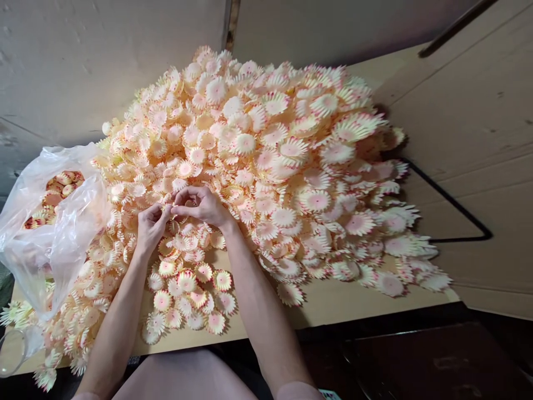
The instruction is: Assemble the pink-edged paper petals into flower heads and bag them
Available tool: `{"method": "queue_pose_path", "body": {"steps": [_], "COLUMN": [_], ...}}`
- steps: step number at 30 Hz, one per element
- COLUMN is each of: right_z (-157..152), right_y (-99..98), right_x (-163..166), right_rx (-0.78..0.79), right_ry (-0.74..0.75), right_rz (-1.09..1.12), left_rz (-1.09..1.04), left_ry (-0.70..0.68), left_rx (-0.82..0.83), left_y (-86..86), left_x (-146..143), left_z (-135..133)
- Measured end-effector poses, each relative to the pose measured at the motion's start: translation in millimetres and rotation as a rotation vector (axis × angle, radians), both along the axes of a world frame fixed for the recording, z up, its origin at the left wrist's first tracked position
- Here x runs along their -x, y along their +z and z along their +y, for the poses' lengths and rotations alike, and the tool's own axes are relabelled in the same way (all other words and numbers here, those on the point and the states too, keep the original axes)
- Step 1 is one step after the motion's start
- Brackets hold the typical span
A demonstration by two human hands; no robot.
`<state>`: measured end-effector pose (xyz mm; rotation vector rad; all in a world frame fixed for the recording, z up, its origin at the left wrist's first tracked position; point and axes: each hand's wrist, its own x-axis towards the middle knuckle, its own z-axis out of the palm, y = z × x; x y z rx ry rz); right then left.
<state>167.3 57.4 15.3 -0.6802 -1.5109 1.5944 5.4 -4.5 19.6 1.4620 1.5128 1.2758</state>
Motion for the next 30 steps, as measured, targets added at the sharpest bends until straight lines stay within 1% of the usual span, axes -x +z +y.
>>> {"method": "queue_pose_path", "body": {"steps": [4,7,11,13,17,19,23,27,30], "right_z": [1,1,1,1,1,3,5,7,9], "right_y": [-1.0,-0.6,-2.6,-5.1,-11.3,-13.8,-15.5,-14.9,-15.4], "right_x": [-1,-2,-1,0,3,5,6,6,5], "right_rx": [-0.09,-0.153,-0.22,-0.198,-0.063,-0.053,-0.074,-0.091,-0.036], "right_ry": [0.017,0.019,-0.024,-0.037,0.005,0.001,-0.078,-0.144,-0.283], "right_rz": [-0.126,-0.173,-0.185,-0.197,-0.167,-0.128,-0.09,-0.138,-0.126], "left_rz": [0.081,0.061,0.025,0.01,-0.033,-0.074,-0.121,-0.129,-0.113], "left_ry": [0.044,0.028,0.019,0.022,0.006,-0.009,-0.036,-0.07,-0.138], "left_rx": [-0.056,-0.057,-0.046,-0.028,0.026,0.055,0.101,0.124,0.132], "left_y": [-0.7,-2.2,-4.0,-4.3,-3.7,-2.9,-1.2,-0.9,-1.9], "left_x": [-1,0,1,1,0,0,-1,0,3], "left_z": [1,1,2,3,3,3,2,2,0]}}
